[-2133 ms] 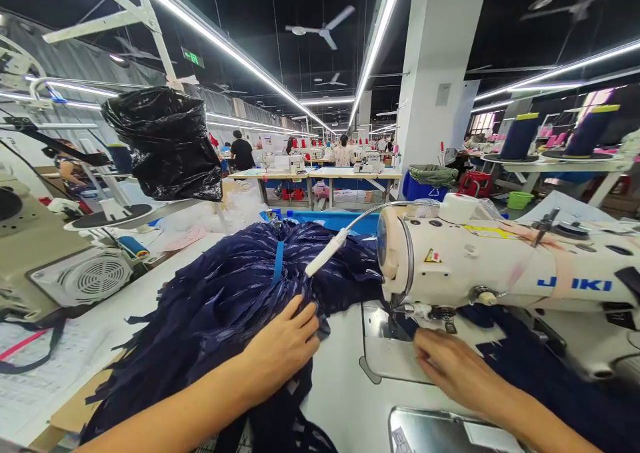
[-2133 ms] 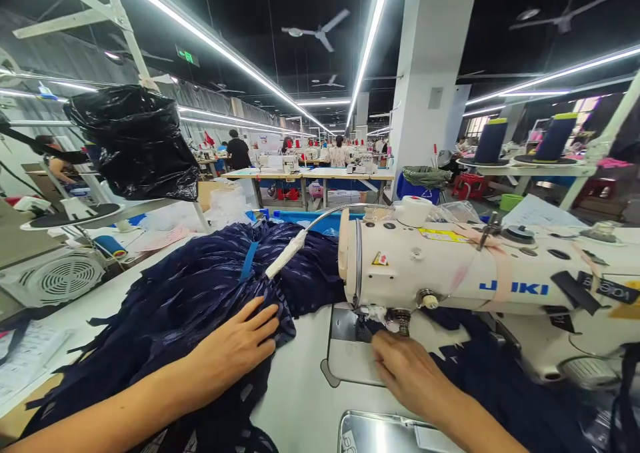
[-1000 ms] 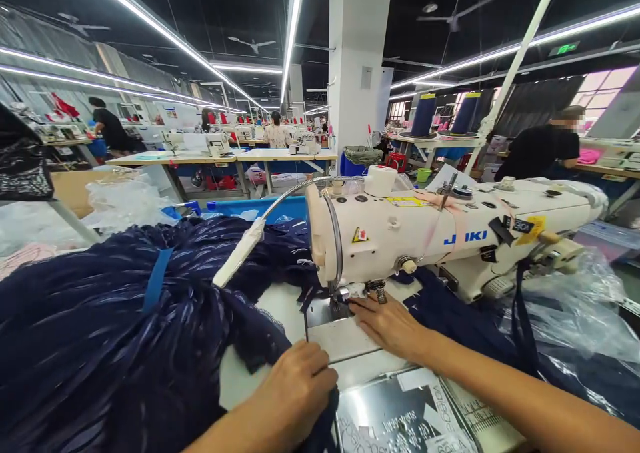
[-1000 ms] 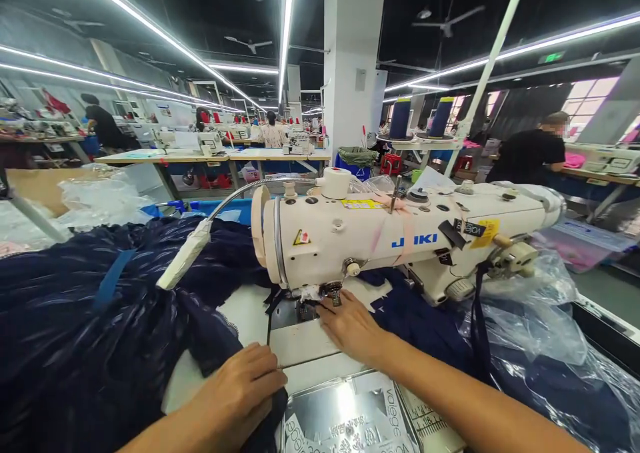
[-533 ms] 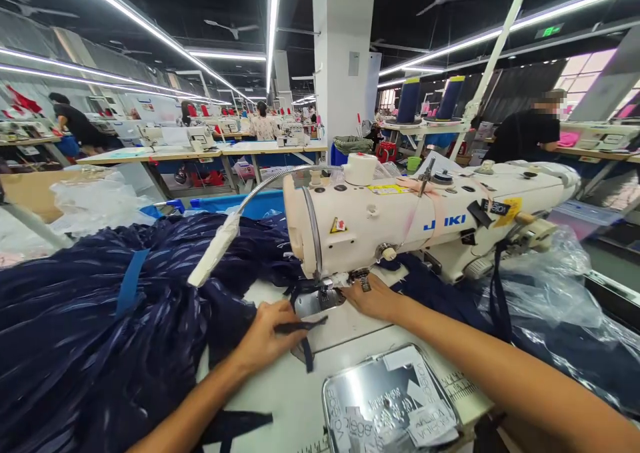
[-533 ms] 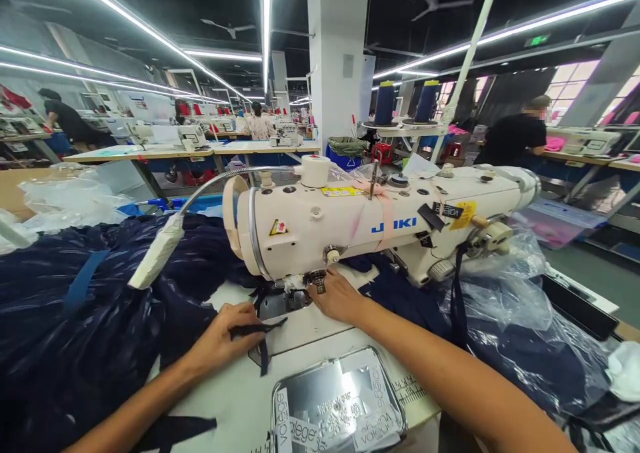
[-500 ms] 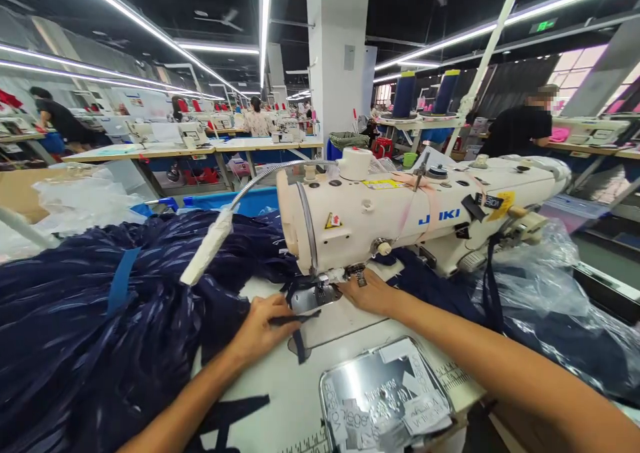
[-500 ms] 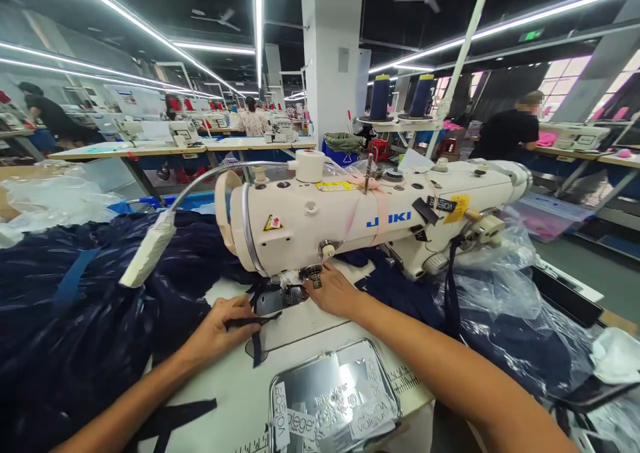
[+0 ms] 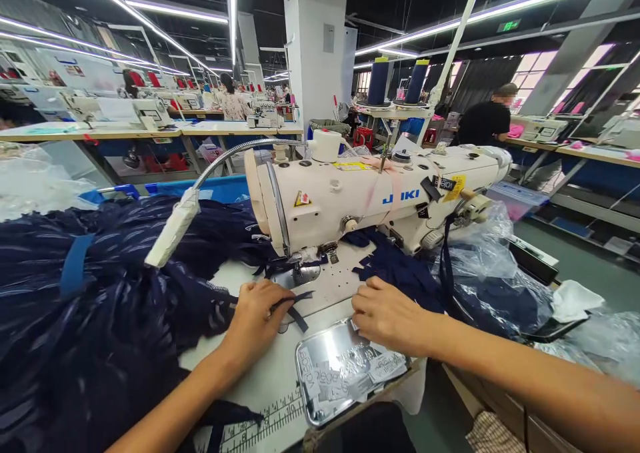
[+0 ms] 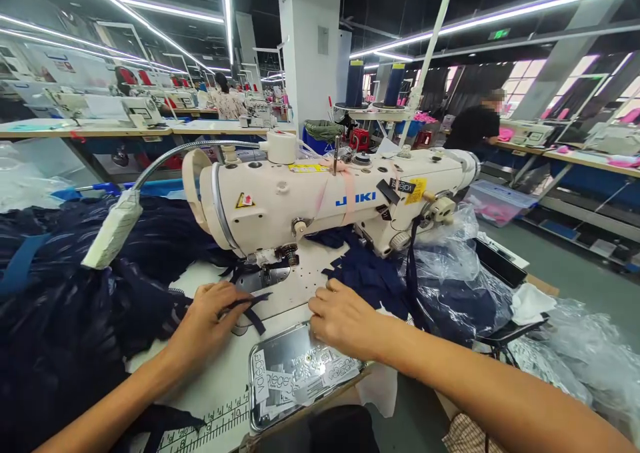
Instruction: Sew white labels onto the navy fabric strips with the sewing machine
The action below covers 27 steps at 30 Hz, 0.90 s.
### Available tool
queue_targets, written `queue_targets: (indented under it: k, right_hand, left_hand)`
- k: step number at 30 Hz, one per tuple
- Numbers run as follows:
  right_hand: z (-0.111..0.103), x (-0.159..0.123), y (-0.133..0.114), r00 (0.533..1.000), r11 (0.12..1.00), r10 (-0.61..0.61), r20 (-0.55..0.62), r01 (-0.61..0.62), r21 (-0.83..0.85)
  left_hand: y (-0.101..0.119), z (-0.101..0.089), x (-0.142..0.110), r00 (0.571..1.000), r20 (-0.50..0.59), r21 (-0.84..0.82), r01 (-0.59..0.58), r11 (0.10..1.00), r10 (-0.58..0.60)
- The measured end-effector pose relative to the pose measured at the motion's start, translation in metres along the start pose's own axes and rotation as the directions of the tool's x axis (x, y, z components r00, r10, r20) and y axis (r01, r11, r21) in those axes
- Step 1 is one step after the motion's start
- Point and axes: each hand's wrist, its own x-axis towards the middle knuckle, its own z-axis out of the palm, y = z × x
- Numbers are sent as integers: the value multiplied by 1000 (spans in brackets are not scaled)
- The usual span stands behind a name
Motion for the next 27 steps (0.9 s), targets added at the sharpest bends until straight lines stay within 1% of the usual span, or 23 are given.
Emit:
queue_targets:
  k: [2, 3, 4, 5, 7, 9, 10, 11, 12, 13, 14, 15, 16, 17, 18, 19, 20, 22, 24, 27]
  right_hand:
    - [4, 0, -13, 1000, 997, -11, 29, 13, -76]
    - [7, 2, -18, 999, 994, -10, 34, 14, -108]
    - [10, 3, -22, 999, 991, -6, 33, 10, -130]
    - [12, 4, -25, 1000, 990, 4, 29, 0, -141]
    - [14, 5, -26, 998, 992, 57, 20, -54, -116]
    - [11, 5, -23, 985, 985, 171, 3, -171, 12]
    - [8, 5, -20, 969, 960, 249, -6, -246, 135]
    - [5, 6, -17, 942, 899, 335, -4, -319, 300]
    - [1, 8, -15, 908, 785, 419, 23, -375, 493]
    - [-2, 12, -14, 871, 613, 485, 79, -403, 680]
    - [-4, 17, -13, 838, 399, 524, 154, -401, 824]
    - [-6, 23, -14, 812, 183, 537, 230, -377, 908]
    - [-8, 30, -15, 794, -2, 536, 287, -339, 941]
    - [-9, 37, -17, 778, -134, 544, 314, -289, 948]
    - [-9, 45, -19, 760, -214, 569, 314, -232, 949]
    - [-9, 53, -22, 738, -250, 605, 298, -179, 951]
    - [-9, 60, -24, 714, -257, 643, 277, -139, 956]
    - [-7, 71, -27, 681, -236, 690, 245, -108, 966]
    - [-5, 78, -28, 678, -221, 694, 243, -120, 968]
    - [-1, 83, -28, 680, -221, 689, 251, -133, 966]
  left_hand:
    - [19, 4, 5, 998, 13, 5, -63, 998, 63]
    - [27, 7, 8, 998, 29, -20, -64, 998, 64]
    - [34, 11, 11, 998, 54, -67, -38, 997, 42]
    - [39, 14, 13, 996, 89, -127, 14, 992, -3]
    - [41, 22, 15, 981, 141, -264, 169, 950, -135]
    - [35, 28, 15, 943, 163, -418, 333, 845, -291]
    - [30, 29, 13, 915, 173, -497, 400, 770, -364]
    - [24, 30, 11, 882, 192, -569, 457, 684, -430]
    - [19, 29, 9, 847, 219, -629, 503, 593, -485]
    - [15, 28, 7, 810, 251, -676, 539, 503, -530]
    - [13, 25, 4, 776, 282, -709, 565, 422, -565]
    - [12, 23, 2, 748, 305, -735, 579, 353, -590]
    - [14, 20, 1, 728, 323, -755, 584, 300, -604]
    - [16, 16, 0, 719, 334, -770, 581, 264, -609]
    - [20, 13, -1, 717, 341, -781, 576, 242, -608]
    - [24, 11, -1, 720, 343, -788, 570, 233, -603]
    - [28, 9, -1, 725, 343, -793, 565, 230, -597]
    - [33, 5, -1, 732, 340, -797, 558, 233, -591]
    - [35, 3, -1, 734, 346, -796, 560, 232, -585]
    - [35, 2, -3, 736, 358, -801, 558, 216, -575]
